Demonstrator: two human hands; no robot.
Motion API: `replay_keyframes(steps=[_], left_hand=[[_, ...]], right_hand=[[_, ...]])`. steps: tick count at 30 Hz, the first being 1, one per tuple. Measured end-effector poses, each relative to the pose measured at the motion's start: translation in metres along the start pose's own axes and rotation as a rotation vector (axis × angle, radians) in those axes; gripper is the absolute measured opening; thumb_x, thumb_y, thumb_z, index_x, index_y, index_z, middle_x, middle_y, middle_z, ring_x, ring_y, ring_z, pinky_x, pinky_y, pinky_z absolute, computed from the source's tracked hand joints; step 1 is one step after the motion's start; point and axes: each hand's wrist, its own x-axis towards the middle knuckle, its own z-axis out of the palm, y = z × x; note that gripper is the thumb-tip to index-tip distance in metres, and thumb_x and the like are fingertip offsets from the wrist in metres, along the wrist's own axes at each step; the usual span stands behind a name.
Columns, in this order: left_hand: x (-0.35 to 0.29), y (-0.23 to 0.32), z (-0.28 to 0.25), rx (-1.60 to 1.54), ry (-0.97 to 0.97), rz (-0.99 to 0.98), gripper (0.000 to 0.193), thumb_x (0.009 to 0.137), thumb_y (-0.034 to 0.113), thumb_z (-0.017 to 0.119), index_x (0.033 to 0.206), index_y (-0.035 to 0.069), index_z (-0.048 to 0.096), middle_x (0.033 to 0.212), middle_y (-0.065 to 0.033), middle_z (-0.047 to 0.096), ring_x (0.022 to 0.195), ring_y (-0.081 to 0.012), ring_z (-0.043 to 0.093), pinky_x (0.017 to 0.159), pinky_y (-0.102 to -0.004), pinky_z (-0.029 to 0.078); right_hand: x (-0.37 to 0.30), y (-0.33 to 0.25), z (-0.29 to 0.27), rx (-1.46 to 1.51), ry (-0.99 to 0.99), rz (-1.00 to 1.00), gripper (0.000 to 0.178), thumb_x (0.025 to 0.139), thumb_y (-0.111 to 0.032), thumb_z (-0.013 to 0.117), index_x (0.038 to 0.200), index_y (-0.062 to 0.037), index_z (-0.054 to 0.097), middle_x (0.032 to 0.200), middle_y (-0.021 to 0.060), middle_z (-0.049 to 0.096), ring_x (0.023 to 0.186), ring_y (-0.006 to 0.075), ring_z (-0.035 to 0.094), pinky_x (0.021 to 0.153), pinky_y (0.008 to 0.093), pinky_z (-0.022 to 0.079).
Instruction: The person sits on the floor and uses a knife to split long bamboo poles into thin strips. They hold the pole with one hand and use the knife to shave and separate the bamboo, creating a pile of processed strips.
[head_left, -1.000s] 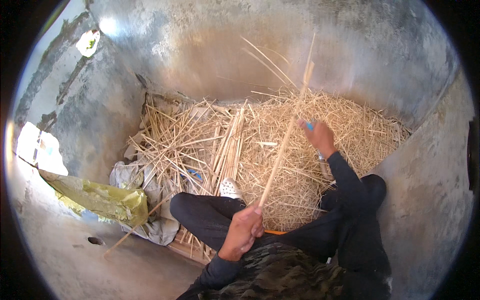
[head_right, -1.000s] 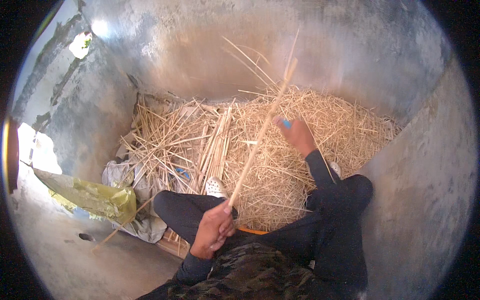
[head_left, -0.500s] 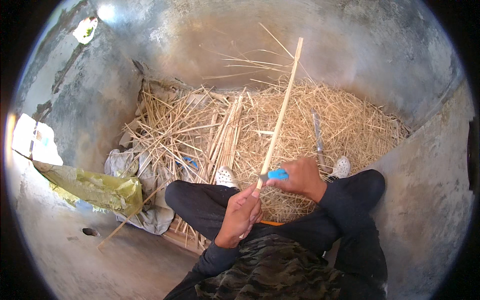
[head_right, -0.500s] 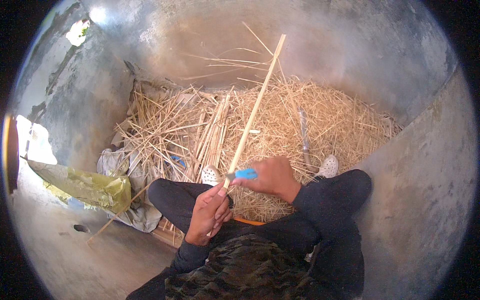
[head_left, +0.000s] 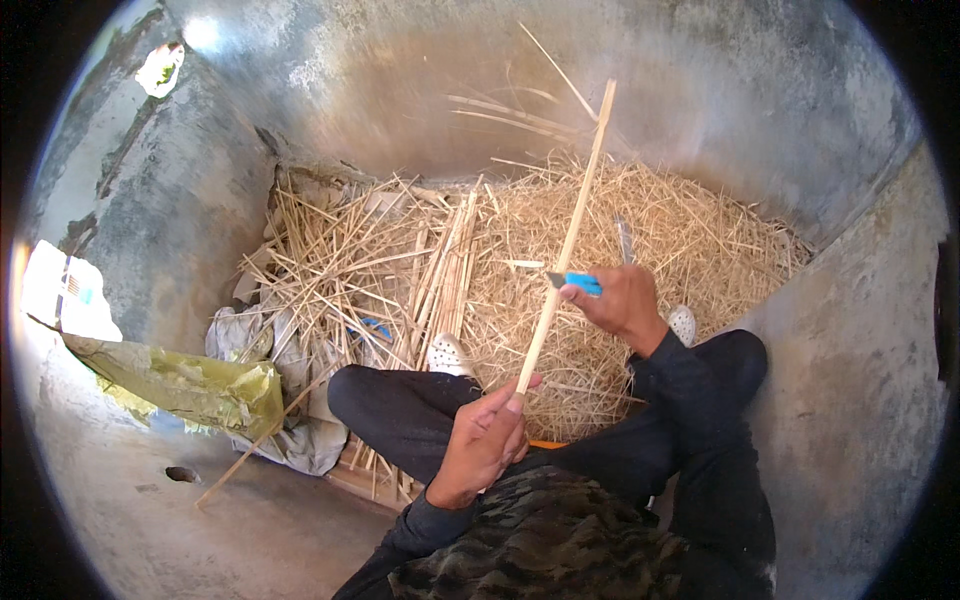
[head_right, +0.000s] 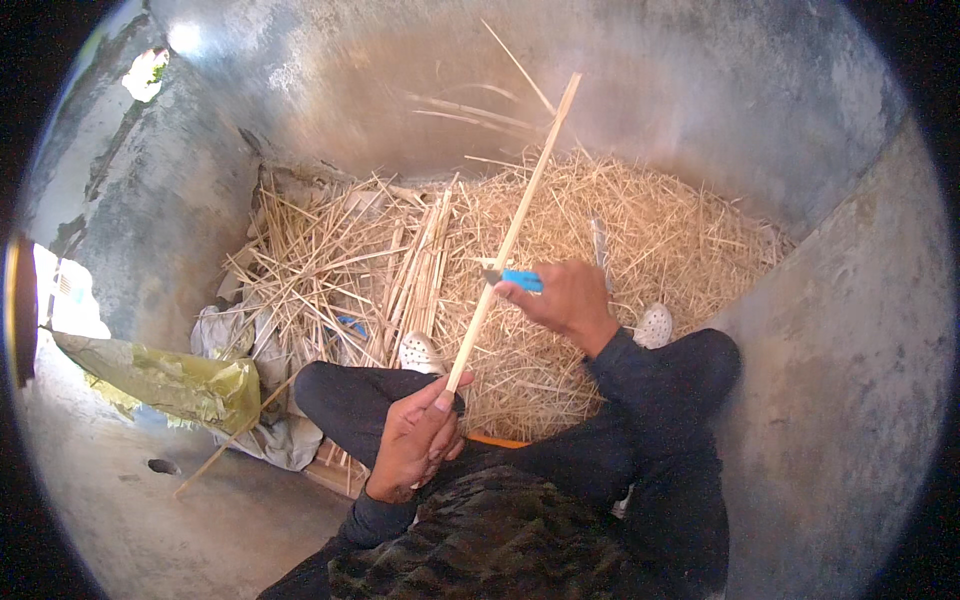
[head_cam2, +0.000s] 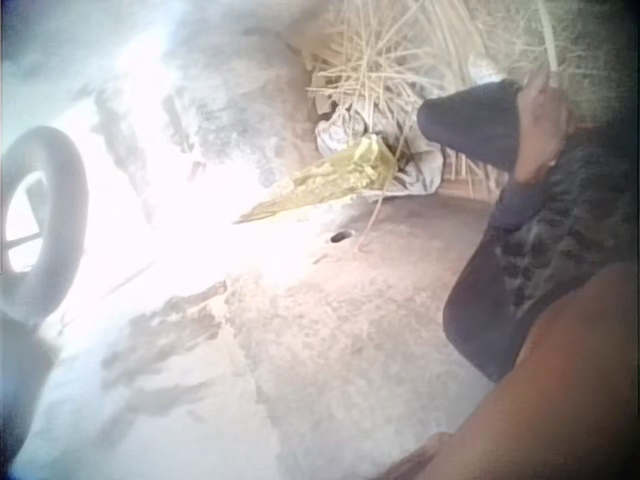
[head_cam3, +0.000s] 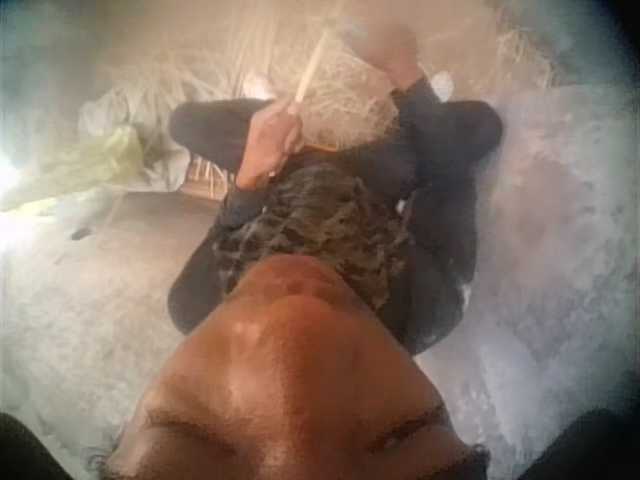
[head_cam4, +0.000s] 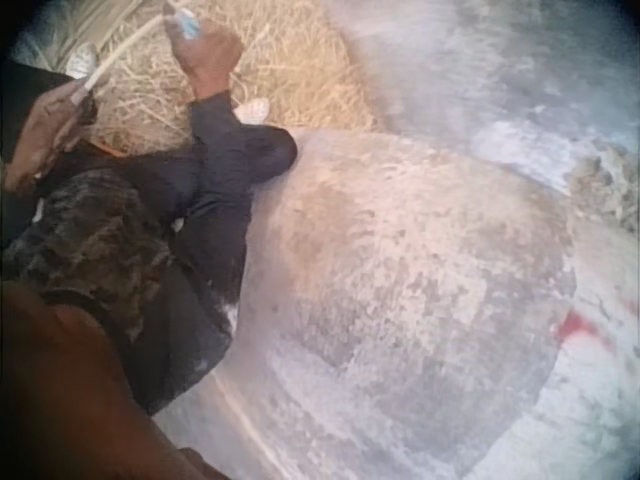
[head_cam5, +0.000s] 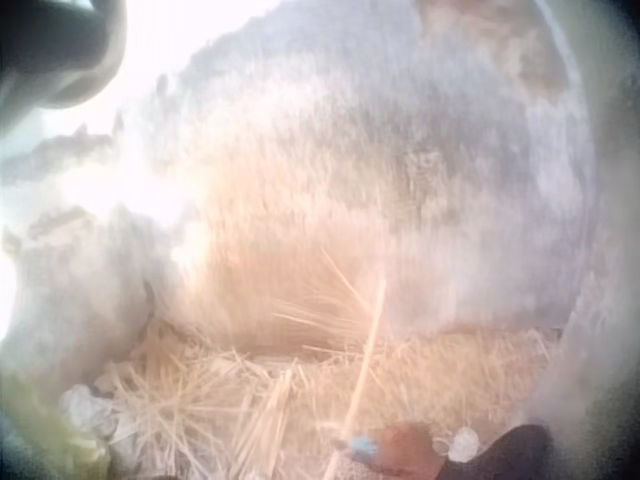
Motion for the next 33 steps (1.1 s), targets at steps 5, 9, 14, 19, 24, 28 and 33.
replay_keyframes(steps=[5,9,14,19,24,28,33], left_hand=[[0.0,0.003,-0.008,-0.135,-0.027,-0.1,0.038,0.101,0.021,0.041,0.131,-0.003,0.044,0.047,0.0067,0.031,0.035,-0.0032,0.026,0.041,-0.0206,0.027],[0.003,0.007,-0.011,-0.359,-0.068,-0.213,0.036,0.101,0.016,0.035,0.131,-0.002,0.04,0.046,0.0067,0.029,0.033,-0.0026,0.026,0.04,-0.0203,0.026],[0.005,0.001,-0.02,-0.648,-0.128,-0.292,0.036,0.101,0.013,0.03,0.132,-0.002,0.039,0.047,0.0064,0.031,0.033,-0.0033,0.028,0.041,-0.021,0.026],[-0.001,0.0,-0.022,-0.685,-0.163,-0.332,0.035,0.101,0.014,0.03,0.132,-0.001,0.039,0.047,0.0064,0.03,0.033,-0.0031,0.026,0.043,-0.021,0.026],[-0.006,0.002,-0.022,-0.648,-0.138,-0.351,0.034,0.101,0.012,0.031,0.13,-0.001,0.04,0.046,0.0064,0.03,0.032,-0.0036,0.027,0.042,-0.0214,0.026],[-0.012,0.01,-0.014,-0.58,-0.114,-0.344,0.033,0.1,0.012,0.032,0.129,-0.001,0.041,0.045,0.0064,0.03,0.032,-0.0034,0.026,0.041,-0.0211,0.025],[-0.015,0.009,-0.018,-0.541,-0.093,-0.366,0.032,0.1,0.014,0.035,0.128,-0.002,0.042,0.045,0.0067,0.029,0.031,-0.0032,0.025,0.04,-0.0209,0.025]], right_hand=[[-0.033,-0.036,0.0,0.119,-0.012,-0.304,0.068,0.08,-0.071,0.049,0.055,-0.0088,0.06,0.044,0.0095,0.051,0.038,0.0253,0.053,0.04,0.0366,0.04],[-0.003,0.009,0.001,0.074,0.039,0.014,0.066,0.076,-0.072,0.054,0.052,-0.0112,0.055,0.043,0.0081,0.048,0.037,0.0256,0.051,0.04,0.0384,0.04],[-0.034,-0.032,0.002,0.1,-0.012,-0.278,0.07,0.076,-0.075,0.049,0.053,-0.0095,0.059,0.043,0.0081,0.05,0.038,0.0228,0.053,0.039,0.0358,0.041],[-0.017,0.005,0.003,0.052,0.059,-0.09,0.071,0.075,-0.077,0.049,0.054,-0.0099,0.06,0.044,0.0072,0.051,0.038,0.0223,0.053,0.039,0.0353,0.041],[-0.029,-0.016,-0.007,0.021,0.02,-0.344,0.071,0.074,-0.078,0.049,0.053,-0.0107,0.06,0.043,0.0073,0.05,0.037,0.0231,0.05,0.04,0.0376,0.04],[0.016,0.046,-0.019,0.032,0.105,0.102,0.072,0.078,-0.075,0.047,0.055,-0.0079,0.057,0.04,0.0067,0.043,0.035,0.0243,0.044,0.039,0.0394,0.036],[-0.022,0.003,-0.013,0.004,0.032,-0.204,0.073,0.083,-0.074,0.039,0.055,-0.0094,0.058,0.04,0.006,0.044,0.035,0.021,0.046,0.038,0.0374,0.036]])
